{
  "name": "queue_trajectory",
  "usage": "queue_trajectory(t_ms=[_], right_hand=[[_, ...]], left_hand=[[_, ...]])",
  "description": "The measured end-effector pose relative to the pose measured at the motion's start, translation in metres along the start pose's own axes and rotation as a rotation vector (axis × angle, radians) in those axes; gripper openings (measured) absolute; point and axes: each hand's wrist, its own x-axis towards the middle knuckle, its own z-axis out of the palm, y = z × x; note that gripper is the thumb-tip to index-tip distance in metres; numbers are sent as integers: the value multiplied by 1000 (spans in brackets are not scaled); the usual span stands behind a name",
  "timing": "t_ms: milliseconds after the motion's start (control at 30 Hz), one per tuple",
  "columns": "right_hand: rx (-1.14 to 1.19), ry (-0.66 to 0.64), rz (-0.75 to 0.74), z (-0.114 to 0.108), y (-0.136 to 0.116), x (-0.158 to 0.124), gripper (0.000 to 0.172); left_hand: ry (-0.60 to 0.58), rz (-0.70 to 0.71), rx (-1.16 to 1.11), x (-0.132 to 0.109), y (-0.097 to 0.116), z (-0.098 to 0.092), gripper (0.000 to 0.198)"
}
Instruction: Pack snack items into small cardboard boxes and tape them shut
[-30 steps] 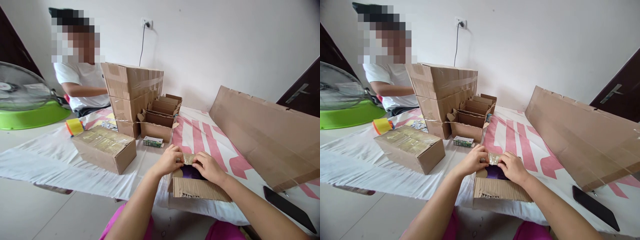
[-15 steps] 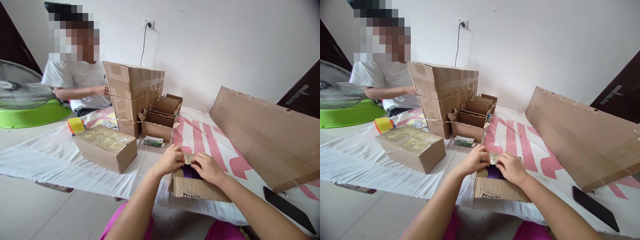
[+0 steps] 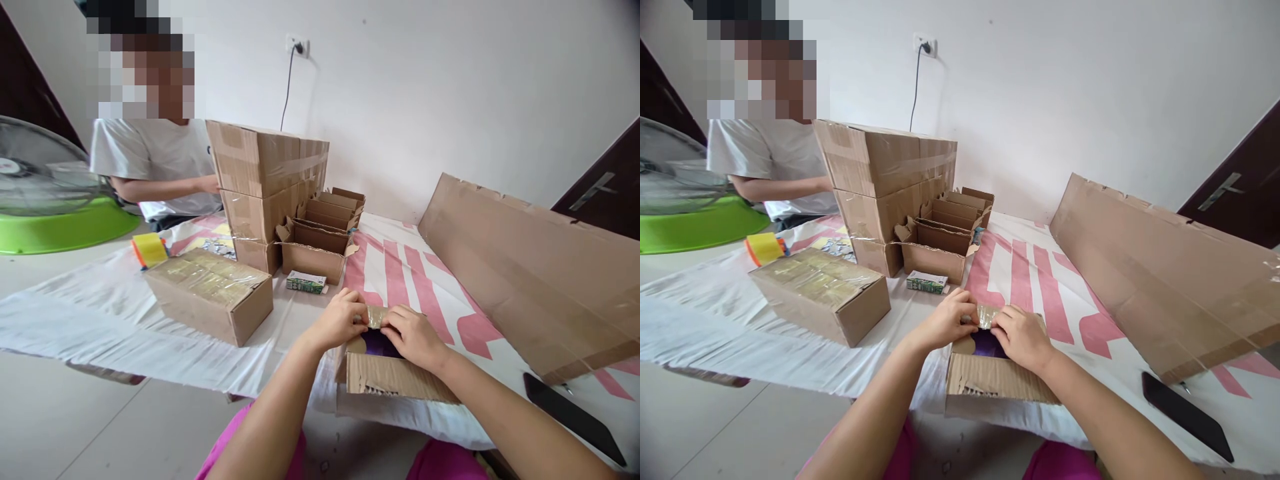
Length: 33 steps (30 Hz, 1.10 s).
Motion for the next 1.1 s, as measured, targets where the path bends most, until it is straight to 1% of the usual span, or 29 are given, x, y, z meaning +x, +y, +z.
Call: queue_trajectory(t_ms=[100, 200, 267, 333, 433, 533, 733, 800, 833, 900, 967, 1033, 1100], right_hand=[[108, 31, 104, -8, 14, 3, 17], [135, 97, 234, -17, 37, 3, 17], [125, 116, 279, -21, 50, -2, 16], [120, 115, 298, -21, 57, -8, 15], [127, 95, 304, -18, 59, -18, 13], [141, 81, 294, -14, 53, -24, 11], [194, 60, 222, -15, 39, -20, 13], [213, 76, 242, -17, 42, -21, 13], [214, 105, 269, -18, 48, -23, 13], [168, 190, 372, -19, 64, -35, 17], [86, 247, 501, -16, 85, -56, 22], [29, 226, 591, -8, 105, -84, 25], [20, 140, 628, 4, 118, -116, 22]], left_hand=[[-2, 2, -3, 0, 0, 0, 9], [-2, 8, -8, 0, 0, 0, 9], [0, 11, -11, 0, -1, 0, 9], [0, 14, -11, 0, -1, 0, 10], [5, 18, -11, 1, -2, 1, 10], [6, 13, -13, 1, -2, 2, 10], [13, 17, -9, 1, -1, 1, 10], [12, 12, -10, 1, -1, 1, 10], [16, 8, -15, 0, -2, 1, 10], [26, -4, -39, 0, -4, 3, 11], [30, -38, -87, -1, -7, 6, 13], [16, -79, -147, 0, -8, 8, 16], [-8, -103, -179, 1, -8, 9, 17]])
